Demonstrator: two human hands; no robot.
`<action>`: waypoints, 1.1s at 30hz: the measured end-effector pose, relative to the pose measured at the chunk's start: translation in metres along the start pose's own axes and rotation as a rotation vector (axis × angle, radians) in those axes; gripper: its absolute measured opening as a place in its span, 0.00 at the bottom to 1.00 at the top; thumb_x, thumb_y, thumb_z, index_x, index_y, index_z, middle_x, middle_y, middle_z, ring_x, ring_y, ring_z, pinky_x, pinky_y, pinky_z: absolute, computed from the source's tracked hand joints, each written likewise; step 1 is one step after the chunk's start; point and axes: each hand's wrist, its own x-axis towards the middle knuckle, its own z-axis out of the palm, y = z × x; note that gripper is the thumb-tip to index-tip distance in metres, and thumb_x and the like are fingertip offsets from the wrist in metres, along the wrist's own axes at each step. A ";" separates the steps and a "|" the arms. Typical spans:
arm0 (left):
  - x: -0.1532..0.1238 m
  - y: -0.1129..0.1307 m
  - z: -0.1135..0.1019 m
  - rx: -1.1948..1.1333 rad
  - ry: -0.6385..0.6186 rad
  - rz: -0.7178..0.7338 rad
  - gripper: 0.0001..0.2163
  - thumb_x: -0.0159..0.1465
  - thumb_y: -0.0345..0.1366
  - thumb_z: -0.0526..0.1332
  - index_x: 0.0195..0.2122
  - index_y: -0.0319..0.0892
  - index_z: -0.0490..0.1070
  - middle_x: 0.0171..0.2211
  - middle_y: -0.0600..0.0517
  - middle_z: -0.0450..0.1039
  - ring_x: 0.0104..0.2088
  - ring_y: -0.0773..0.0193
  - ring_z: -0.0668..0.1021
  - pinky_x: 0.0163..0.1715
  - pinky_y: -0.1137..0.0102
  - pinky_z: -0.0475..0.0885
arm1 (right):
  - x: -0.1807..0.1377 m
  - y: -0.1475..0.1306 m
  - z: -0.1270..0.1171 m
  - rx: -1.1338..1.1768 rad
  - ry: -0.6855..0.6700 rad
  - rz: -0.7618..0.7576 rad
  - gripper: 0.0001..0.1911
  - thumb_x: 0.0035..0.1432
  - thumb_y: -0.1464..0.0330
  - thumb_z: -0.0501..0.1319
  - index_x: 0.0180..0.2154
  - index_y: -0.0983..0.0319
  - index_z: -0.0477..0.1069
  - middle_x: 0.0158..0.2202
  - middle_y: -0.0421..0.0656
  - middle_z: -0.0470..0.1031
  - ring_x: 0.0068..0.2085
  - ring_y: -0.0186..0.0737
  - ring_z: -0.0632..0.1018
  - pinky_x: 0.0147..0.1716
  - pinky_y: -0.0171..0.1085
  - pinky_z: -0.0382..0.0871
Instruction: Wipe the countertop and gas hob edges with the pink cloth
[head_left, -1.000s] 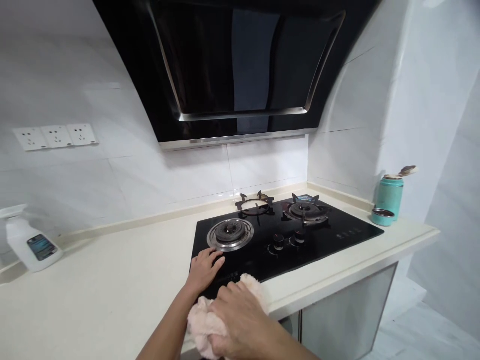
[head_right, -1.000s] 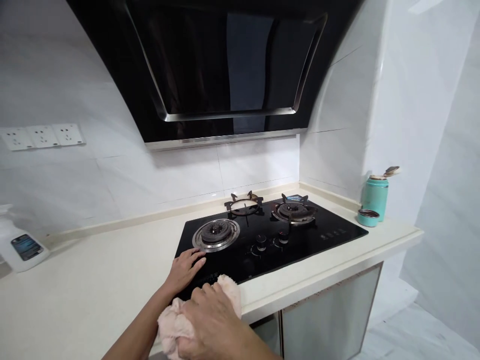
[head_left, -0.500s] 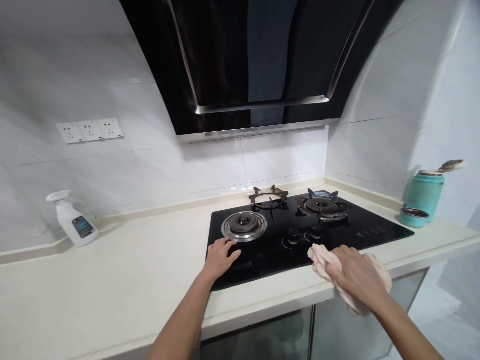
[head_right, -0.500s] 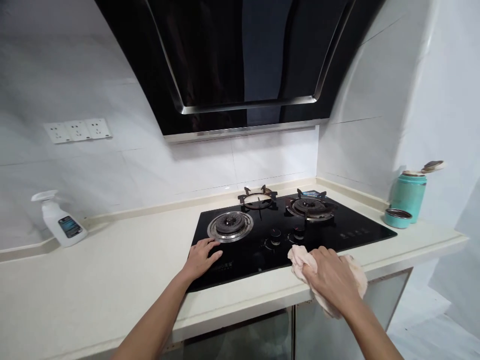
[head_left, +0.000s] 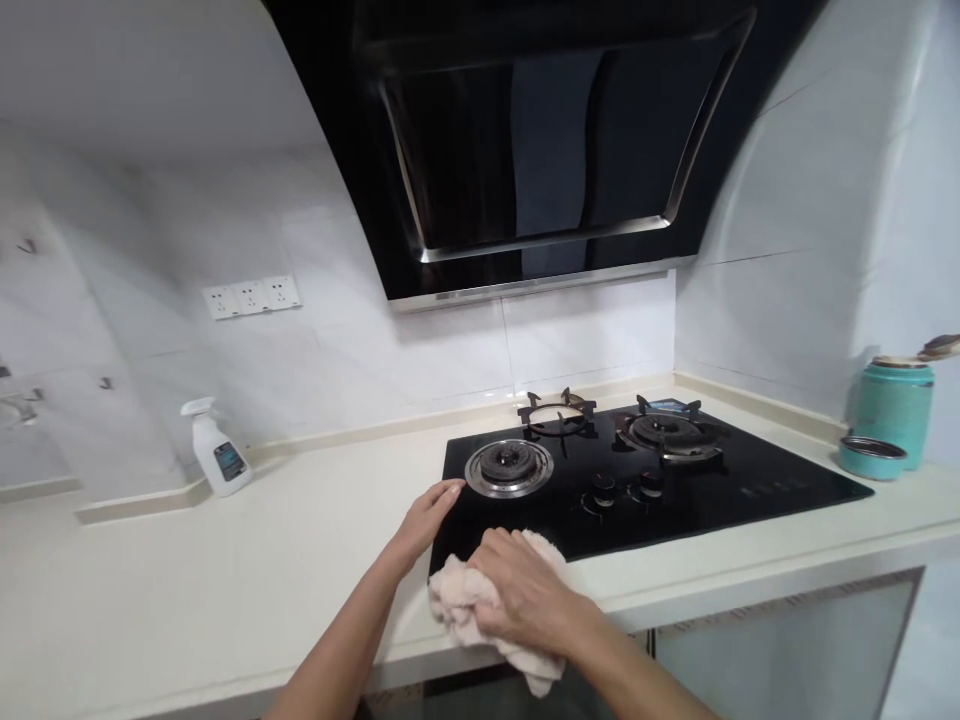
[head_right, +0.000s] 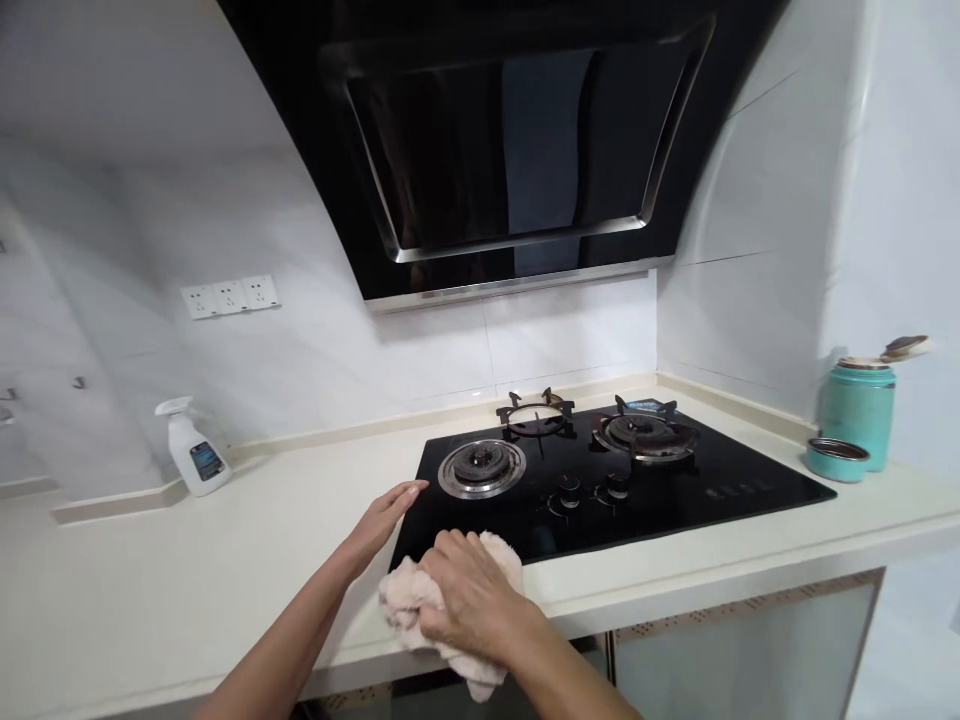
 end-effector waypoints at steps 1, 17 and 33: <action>-0.009 0.002 -0.007 -0.047 0.022 -0.031 0.26 0.67 0.57 0.53 0.54 0.44 0.76 0.58 0.47 0.76 0.59 0.52 0.75 0.60 0.58 0.70 | 0.005 0.009 -0.008 -0.007 0.022 0.018 0.15 0.57 0.66 0.63 0.47 0.58 0.70 0.48 0.42 0.69 0.47 0.43 0.68 0.49 0.41 0.61; -0.030 0.060 0.086 0.289 -0.040 0.274 0.21 0.68 0.47 0.59 0.59 0.47 0.72 0.66 0.42 0.64 0.67 0.49 0.64 0.68 0.48 0.55 | -0.023 0.075 0.004 0.035 0.124 0.185 0.26 0.70 0.57 0.45 0.61 0.59 0.68 0.58 0.50 0.72 0.59 0.47 0.71 0.61 0.47 0.61; -0.044 0.048 0.201 0.467 -0.139 0.387 0.28 0.58 0.62 0.65 0.58 0.61 0.72 0.65 0.52 0.66 0.58 0.42 0.68 0.59 0.41 0.58 | -0.123 0.236 0.001 -0.072 0.362 0.330 0.25 0.64 0.53 0.47 0.47 0.60 0.75 0.53 0.55 0.75 0.58 0.54 0.73 0.62 0.54 0.65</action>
